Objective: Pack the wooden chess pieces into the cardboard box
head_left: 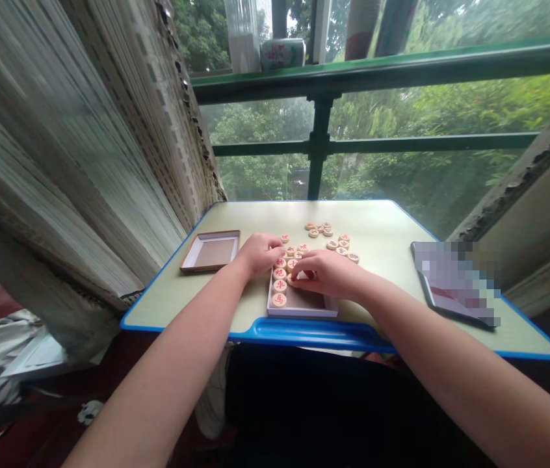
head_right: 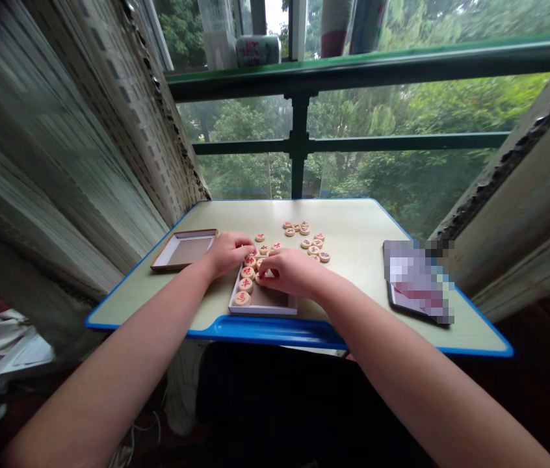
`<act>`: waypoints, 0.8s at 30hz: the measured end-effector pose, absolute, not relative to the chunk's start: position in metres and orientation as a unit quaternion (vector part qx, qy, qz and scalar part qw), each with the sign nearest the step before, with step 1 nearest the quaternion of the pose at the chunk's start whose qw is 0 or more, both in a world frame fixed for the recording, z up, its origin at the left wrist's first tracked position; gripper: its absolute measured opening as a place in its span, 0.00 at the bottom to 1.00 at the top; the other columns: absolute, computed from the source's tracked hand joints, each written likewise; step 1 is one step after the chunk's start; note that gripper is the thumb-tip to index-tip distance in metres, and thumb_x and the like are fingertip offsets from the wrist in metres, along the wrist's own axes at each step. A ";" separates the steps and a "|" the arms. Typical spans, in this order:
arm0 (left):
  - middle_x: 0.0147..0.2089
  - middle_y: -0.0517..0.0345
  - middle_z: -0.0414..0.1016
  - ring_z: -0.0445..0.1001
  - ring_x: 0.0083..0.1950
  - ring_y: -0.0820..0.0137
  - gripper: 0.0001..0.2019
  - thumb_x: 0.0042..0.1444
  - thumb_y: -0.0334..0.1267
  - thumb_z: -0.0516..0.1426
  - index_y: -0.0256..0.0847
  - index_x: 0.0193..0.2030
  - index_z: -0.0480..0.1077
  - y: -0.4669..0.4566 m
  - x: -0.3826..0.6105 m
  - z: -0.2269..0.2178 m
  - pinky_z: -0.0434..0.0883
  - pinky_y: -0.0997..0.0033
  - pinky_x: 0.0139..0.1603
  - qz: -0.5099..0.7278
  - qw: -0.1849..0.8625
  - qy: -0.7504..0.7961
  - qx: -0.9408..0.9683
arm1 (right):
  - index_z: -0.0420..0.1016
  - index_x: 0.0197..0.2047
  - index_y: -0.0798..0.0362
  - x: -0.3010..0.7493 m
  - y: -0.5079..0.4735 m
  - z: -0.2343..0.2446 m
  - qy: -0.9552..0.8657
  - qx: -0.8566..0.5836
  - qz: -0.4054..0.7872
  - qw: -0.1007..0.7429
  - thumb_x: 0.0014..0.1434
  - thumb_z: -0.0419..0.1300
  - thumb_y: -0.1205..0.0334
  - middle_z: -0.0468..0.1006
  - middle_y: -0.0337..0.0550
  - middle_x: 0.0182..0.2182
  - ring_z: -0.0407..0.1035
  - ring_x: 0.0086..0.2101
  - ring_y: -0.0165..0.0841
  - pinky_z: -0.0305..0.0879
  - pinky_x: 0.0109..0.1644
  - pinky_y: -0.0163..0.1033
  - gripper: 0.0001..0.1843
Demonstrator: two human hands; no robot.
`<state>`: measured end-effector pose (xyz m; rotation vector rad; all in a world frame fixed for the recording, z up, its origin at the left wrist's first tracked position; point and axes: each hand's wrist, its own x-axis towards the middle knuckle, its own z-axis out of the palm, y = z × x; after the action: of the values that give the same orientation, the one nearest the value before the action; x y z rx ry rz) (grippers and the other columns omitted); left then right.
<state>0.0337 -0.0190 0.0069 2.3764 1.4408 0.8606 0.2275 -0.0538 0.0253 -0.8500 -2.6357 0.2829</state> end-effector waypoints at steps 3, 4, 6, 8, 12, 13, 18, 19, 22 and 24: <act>0.27 0.56 0.76 0.70 0.31 0.70 0.11 0.48 0.34 0.52 0.37 0.25 0.76 -0.020 0.034 0.007 0.64 0.73 0.33 0.294 0.120 0.492 0.811 | 0.79 0.31 0.53 0.227 -0.053 0.025 -0.930 -0.306 0.101 0.177 0.55 0.60 0.60 0.72 0.40 0.25 0.61 0.24 0.26 0.52 0.28 0.32 0.08; 0.27 0.57 0.76 0.71 0.32 0.70 0.11 0.47 0.34 0.52 0.37 0.25 0.76 -0.020 0.034 0.007 0.64 0.73 0.33 0.293 0.123 0.492 0.811 | 0.79 0.31 0.53 0.227 -0.053 0.025 -0.930 -0.306 0.101 0.177 0.55 0.60 0.60 0.72 0.40 0.25 0.61 0.24 0.26 0.53 0.28 0.32 0.08; 0.28 0.57 0.76 0.71 0.32 0.70 0.11 0.47 0.33 0.52 0.37 0.26 0.76 -0.020 0.034 0.007 0.65 0.73 0.34 0.290 0.128 0.492 0.811 | 0.79 0.31 0.53 0.227 -0.053 0.025 -0.931 -0.303 0.100 0.177 0.55 0.60 0.60 0.72 0.40 0.25 0.61 0.24 0.26 0.53 0.29 0.32 0.08; 0.28 0.57 0.77 0.72 0.33 0.69 0.11 0.47 0.33 0.52 0.38 0.26 0.76 -0.021 0.035 0.008 0.66 0.73 0.35 0.286 0.129 0.495 0.810 | 0.79 0.31 0.53 0.227 -0.053 0.025 -0.934 -0.295 0.098 0.177 0.55 0.60 0.60 0.73 0.40 0.24 0.61 0.25 0.27 0.54 0.30 0.32 0.08; 0.29 0.57 0.77 0.73 0.34 0.69 0.12 0.47 0.33 0.51 0.38 0.26 0.76 -0.021 0.035 0.009 0.67 0.73 0.37 0.290 0.106 0.515 0.800 | 0.79 0.33 0.52 0.231 -0.050 0.030 -0.931 -0.294 0.080 0.201 0.55 0.60 0.61 0.74 0.40 0.23 0.63 0.25 0.28 0.56 0.32 0.33 0.07; 0.29 0.57 0.78 0.73 0.34 0.69 0.12 0.48 0.33 0.50 0.38 0.26 0.76 -0.020 0.035 0.009 0.67 0.73 0.38 0.296 0.092 0.524 0.793 | 0.79 0.33 0.53 0.233 -0.048 0.031 -0.921 -0.310 0.067 0.225 0.55 0.59 0.62 0.74 0.40 0.23 0.63 0.26 0.28 0.57 0.33 0.34 0.07; 0.33 0.54 0.78 0.73 0.37 0.68 0.13 0.50 0.34 0.50 0.39 0.29 0.77 -0.018 0.034 0.010 0.68 0.70 0.42 0.327 0.032 0.565 0.757 | 0.79 0.37 0.54 0.246 -0.024 0.030 -0.822 -0.469 -0.002 0.325 0.57 0.54 0.66 0.77 0.46 0.30 0.66 0.32 0.34 0.60 0.40 0.38 0.11; 0.34 0.54 0.78 0.73 0.37 0.67 0.13 0.50 0.33 0.50 0.39 0.30 0.77 -0.018 0.034 0.010 0.69 0.69 0.42 0.324 0.027 0.567 0.757 | 0.79 0.37 0.54 0.248 -0.019 0.027 -0.817 -0.485 -0.005 0.313 0.56 0.54 0.66 0.78 0.47 0.33 0.67 0.35 0.35 0.61 0.42 0.39 0.12; 0.38 0.53 0.77 0.72 0.41 0.66 0.13 0.49 0.30 0.52 0.39 0.36 0.77 -0.016 0.031 0.009 0.68 0.66 0.47 0.319 -0.004 0.552 0.771 | 0.79 0.43 0.49 0.249 -0.007 0.018 -0.846 -0.466 0.015 0.260 0.57 0.54 0.64 0.77 0.46 0.41 0.67 0.41 0.36 0.59 0.48 0.41 0.14; 0.43 0.54 0.76 0.69 0.46 0.65 0.17 0.47 0.25 0.52 0.41 0.39 0.77 -0.014 0.028 0.009 0.66 0.65 0.52 0.321 -0.025 0.522 0.790 | 0.79 0.42 0.47 0.248 -0.002 0.014 -0.865 -0.449 0.033 0.219 0.59 0.54 0.60 0.77 0.45 0.42 0.66 0.43 0.35 0.57 0.51 0.42 0.13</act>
<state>0.0282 -0.0141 0.0088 2.5214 1.6664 1.0232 0.2485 -0.0018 0.0138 -1.2430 -2.3943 0.0910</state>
